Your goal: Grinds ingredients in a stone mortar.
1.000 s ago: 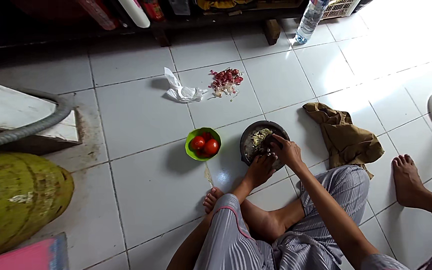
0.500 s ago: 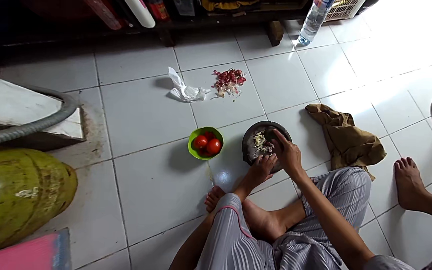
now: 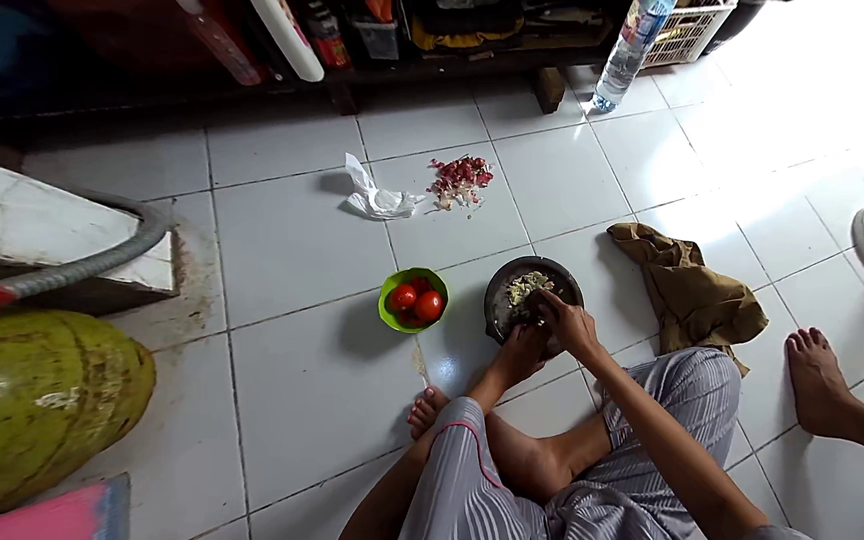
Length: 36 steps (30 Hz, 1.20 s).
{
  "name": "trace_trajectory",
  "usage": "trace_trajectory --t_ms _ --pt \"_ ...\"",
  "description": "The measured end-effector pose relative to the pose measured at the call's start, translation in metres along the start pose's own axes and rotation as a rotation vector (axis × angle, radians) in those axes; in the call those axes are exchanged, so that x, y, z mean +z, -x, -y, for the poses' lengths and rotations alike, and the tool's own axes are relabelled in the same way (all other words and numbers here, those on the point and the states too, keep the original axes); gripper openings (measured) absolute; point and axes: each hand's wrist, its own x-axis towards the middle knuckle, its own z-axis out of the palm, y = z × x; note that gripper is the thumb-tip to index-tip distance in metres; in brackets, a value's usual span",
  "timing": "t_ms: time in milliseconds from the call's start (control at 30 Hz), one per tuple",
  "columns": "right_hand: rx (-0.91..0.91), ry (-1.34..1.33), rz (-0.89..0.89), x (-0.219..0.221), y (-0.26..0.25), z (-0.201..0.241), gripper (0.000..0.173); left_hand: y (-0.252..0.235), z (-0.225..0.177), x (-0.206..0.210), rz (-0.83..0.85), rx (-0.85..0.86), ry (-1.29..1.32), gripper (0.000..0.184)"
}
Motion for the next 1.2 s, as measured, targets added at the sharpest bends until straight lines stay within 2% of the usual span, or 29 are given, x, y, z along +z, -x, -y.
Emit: trace_trajectory --t_ms 67,167,267,333,400,467,500,567,633,667,733,767,800,867,933,967,1000,1067,1100,1167,1200 --pt "-0.002 -0.045 -0.059 -0.016 0.010 0.006 0.046 0.004 -0.001 0.001 -0.022 0.024 0.054 0.064" --pt "-0.061 -0.101 -0.241 0.002 0.017 0.006 0.046 0.007 0.001 0.008 -0.119 0.052 0.020 0.060" --pt "-0.034 -0.006 -0.063 0.023 0.005 -0.002 0.049 0.006 -0.001 0.008 -0.023 0.022 -0.057 0.054" --pt "-0.015 -0.021 0.016 -0.003 -0.001 0.005 0.047 0.004 0.000 0.004 -0.044 0.046 -0.054 0.059" --pt "0.005 -0.072 -0.029 -0.017 0.008 0.011 0.046 0.008 -0.002 0.006 -0.081 0.055 0.013 0.063" --pt "-0.026 -0.093 -0.148 -0.010 0.014 0.013 0.046 0.008 -0.001 0.008 -0.121 0.053 0.030 0.061" --pt "-0.043 -0.066 -0.157 0.000 0.013 0.012 0.047 0.008 -0.001 0.008 -0.090 0.039 0.019 0.057" --pt "-0.027 0.019 -0.040 0.015 0.005 0.007 0.048 0.007 -0.003 0.006 0.055 0.001 -0.030 0.055" --pt "-0.017 0.041 0.052 -0.003 0.000 0.012 0.048 0.005 -0.004 -0.006 0.122 -0.005 -0.050 0.057" --pt "-0.012 0.026 0.054 -0.014 0.001 0.015 0.047 0.006 -0.005 -0.007 0.062 0.010 -0.013 0.058" --pt "-0.014 -0.023 -0.046 -0.018 0.011 0.018 0.046 0.008 0.001 0.007 -0.168 0.085 0.025 0.059" --pt "-0.030 -0.035 -0.104 -0.013 0.014 0.018 0.047 0.007 0.002 0.008 -0.179 0.088 0.022 0.058" --pt "-0.043 -0.024 -0.118 -0.003 0.015 0.015 0.048 0.007 0.001 0.008 -0.135 0.071 0.015 0.054" --pt "-0.027 0.052 -0.012 0.016 0.009 0.007 0.050 0.006 -0.002 0.003 0.039 0.010 0.003 0.052" --pt "-0.024 0.053 0.063 0.001 0.001 0.008 0.049 -0.001 -0.008 -0.020 0.234 -0.049 0.004 0.056" --pt "-0.020 0.025 0.064 -0.010 0.000 0.010 0.048 -0.001 -0.010 -0.024 0.241 -0.046 0.013 0.057" --pt "-0.012 -0.008 0.035 -0.017 0.004 0.011 0.047 0.003 -0.009 -0.020 0.181 -0.016 0.019 0.058" --pt "-0.014 -0.057 -0.079 -0.018 0.010 0.014 0.046 0.007 0.003 0.002 -0.094 0.095 -0.008 0.057" --pt "-0.031 -0.058 -0.122 -0.009 0.012 0.012 0.047 0.007 0.006 0.010 -0.149 0.120 -0.021 0.056" --pt "-0.047 0.012 -0.062 0.013 0.007 0.002 0.049 0.008 0.006 0.014 -0.082 0.095 -0.052 0.050" --pt "-0.036 0.046 0.000 0.015 0.004 0.002 0.051 0.008 0.007 0.015 -0.107 0.107 -0.094 0.047"
